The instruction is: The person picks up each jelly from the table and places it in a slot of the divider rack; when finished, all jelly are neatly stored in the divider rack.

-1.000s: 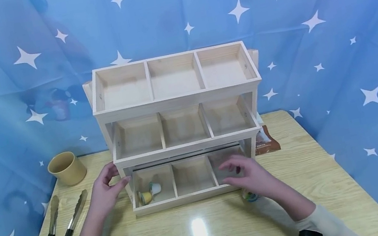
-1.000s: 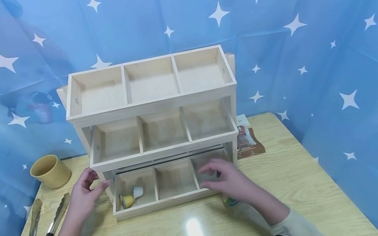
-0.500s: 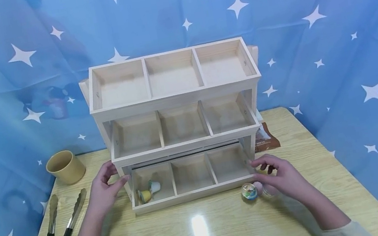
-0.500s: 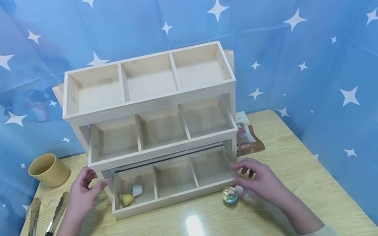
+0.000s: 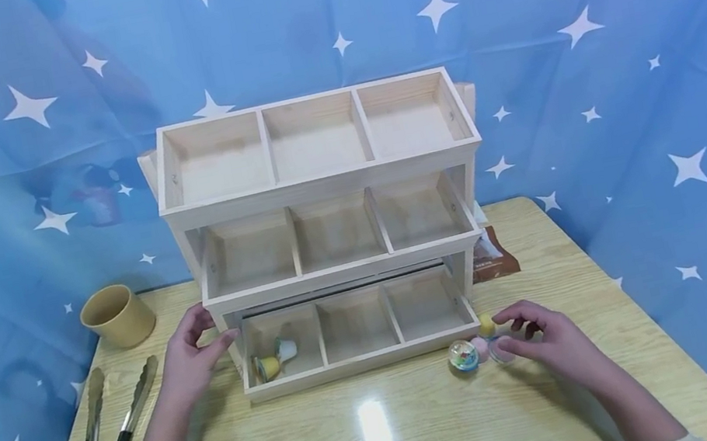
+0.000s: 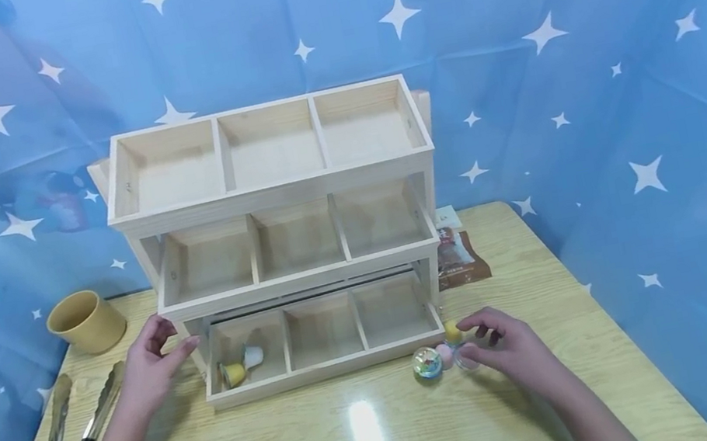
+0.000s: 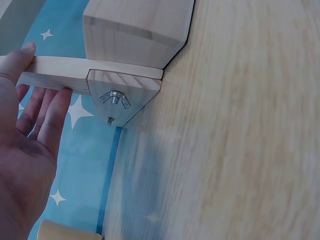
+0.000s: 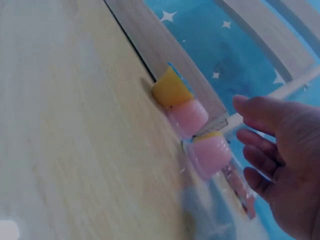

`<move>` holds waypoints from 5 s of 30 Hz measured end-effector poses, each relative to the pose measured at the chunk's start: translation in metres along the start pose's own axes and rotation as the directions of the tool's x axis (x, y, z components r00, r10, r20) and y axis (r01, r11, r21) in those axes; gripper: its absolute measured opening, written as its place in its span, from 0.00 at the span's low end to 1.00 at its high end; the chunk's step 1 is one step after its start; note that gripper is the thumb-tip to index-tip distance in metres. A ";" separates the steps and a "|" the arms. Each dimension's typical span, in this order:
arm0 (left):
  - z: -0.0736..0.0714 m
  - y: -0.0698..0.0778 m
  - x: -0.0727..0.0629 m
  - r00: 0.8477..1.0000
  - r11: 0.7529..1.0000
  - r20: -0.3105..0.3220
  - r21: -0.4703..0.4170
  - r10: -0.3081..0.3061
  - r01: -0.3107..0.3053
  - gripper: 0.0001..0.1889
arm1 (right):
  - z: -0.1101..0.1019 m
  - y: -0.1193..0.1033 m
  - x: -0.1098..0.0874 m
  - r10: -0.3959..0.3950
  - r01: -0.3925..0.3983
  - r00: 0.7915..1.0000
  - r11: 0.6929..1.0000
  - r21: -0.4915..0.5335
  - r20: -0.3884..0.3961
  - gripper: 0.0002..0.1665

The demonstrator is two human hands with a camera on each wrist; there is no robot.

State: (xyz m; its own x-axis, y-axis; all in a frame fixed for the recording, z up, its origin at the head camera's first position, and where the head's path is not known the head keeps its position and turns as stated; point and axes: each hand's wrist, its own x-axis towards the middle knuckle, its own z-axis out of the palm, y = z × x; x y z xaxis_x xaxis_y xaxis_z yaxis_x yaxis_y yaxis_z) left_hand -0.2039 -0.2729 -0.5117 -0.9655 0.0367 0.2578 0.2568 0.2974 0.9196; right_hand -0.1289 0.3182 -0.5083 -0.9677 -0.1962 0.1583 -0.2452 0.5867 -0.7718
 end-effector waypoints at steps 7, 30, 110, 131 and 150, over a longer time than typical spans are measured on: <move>-0.002 0.002 -0.003 1.000 1.000 -0.002 -0.002 0.007 -0.007 0.30 | 0.001 0.004 -0.006 0.030 -0.033 0.998 0.998 0.050 0.048 0.19; 0.000 0.003 -0.003 1.000 1.000 0.005 -0.002 -0.009 0.009 0.31 | 0.009 0.020 -0.009 -0.107 0.110 0.992 0.993 -0.049 0.058 0.20; -0.001 -0.007 0.001 1.000 0.999 0.002 0.041 0.017 -0.018 0.30 | 0.158 -0.124 0.130 -0.390 0.424 0.853 0.905 -0.024 0.346 0.15; 0.000 -0.008 0.001 1.000 0.999 -0.007 0.053 -0.004 0.004 0.30 | 0.168 -0.114 0.136 -0.217 0.234 0.875 0.972 0.014 0.433 0.21; 0.002 -0.004 0.001 1.000 1.000 -0.004 0.002 -0.018 0.018 0.30 | 0.132 -0.114 0.111 -0.252 0.228 0.937 0.966 0.124 0.240 0.16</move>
State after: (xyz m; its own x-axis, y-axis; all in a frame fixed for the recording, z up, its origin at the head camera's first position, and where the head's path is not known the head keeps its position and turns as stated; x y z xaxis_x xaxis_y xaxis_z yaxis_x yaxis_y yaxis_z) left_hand -0.2058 -0.2719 -0.5164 -0.9698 0.0280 0.2424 0.2395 0.2997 0.9235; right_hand -0.2004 0.1257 -0.4847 -0.8313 -0.5204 0.1955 -0.4505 0.4246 -0.7853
